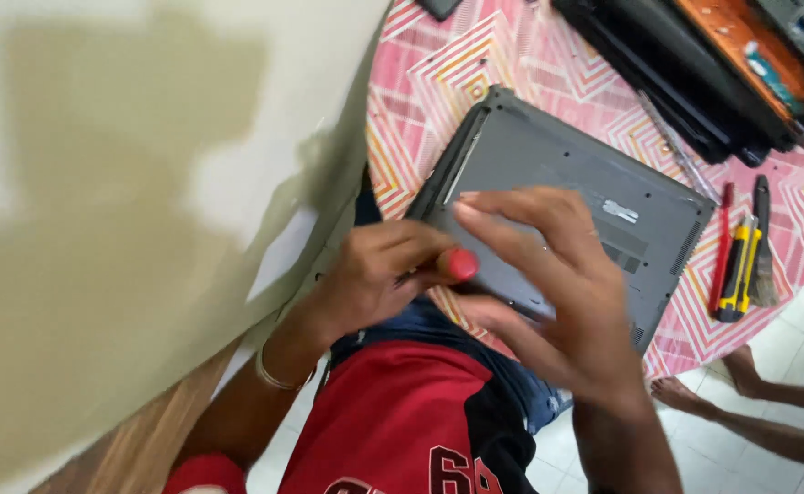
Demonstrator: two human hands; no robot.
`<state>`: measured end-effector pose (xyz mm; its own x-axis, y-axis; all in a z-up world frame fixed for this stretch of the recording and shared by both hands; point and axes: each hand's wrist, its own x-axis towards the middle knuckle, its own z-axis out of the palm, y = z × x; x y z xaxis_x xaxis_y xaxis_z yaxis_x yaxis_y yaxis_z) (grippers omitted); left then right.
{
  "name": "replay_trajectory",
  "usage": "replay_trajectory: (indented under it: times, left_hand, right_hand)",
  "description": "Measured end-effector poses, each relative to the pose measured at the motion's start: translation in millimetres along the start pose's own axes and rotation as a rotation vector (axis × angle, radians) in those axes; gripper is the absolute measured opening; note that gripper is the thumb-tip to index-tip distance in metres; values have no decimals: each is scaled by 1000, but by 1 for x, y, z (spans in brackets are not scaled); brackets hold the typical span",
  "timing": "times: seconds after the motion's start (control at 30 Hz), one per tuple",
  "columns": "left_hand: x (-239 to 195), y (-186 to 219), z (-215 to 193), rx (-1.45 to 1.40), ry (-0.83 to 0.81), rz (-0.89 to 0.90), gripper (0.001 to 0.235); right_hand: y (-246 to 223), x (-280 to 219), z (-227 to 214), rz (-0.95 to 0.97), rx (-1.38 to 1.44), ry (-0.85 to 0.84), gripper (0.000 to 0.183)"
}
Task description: The person uses a screwdriver to remove screws from the bottom panel of a laptop. They then lift the panel to reveal the internal components and continue to unscrew additional fasteners.
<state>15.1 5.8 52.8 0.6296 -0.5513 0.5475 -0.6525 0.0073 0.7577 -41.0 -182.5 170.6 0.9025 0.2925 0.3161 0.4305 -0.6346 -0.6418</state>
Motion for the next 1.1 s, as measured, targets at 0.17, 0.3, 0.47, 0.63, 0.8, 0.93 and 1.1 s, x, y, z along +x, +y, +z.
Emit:
replay_trajectory:
  times: [0.17,0.3,0.47,0.63,0.8,0.93,1.1]
  left_hand:
    - [-4,-2,-7,-79,-95,-35,13]
    - [0,4,-2,-59,-69,-24,32]
    - [3,7,4,-44,-178,-40,19]
    - [15,6,8,29,-159,-43,18]
    - [9,15,7,30,-184,-93,19]
    - [12,20,0,-70,-215,-87,16]
    - [1,-13,0,-190,-337,-106,23]
  right_hand:
    - [0,-23,-10,87,29,52,52]
    - [-1,-30,-15,77,63,106,50]
    - [-6,-68,-24,180,99,196,47]
    - [-6,-69,-34,102,104,281,45]
    - [-20,-81,-24,132,233,303,42]
    - [-25,-74,-31,73,264,271,41]
    - [3,-45,20,-109,263,237,38]
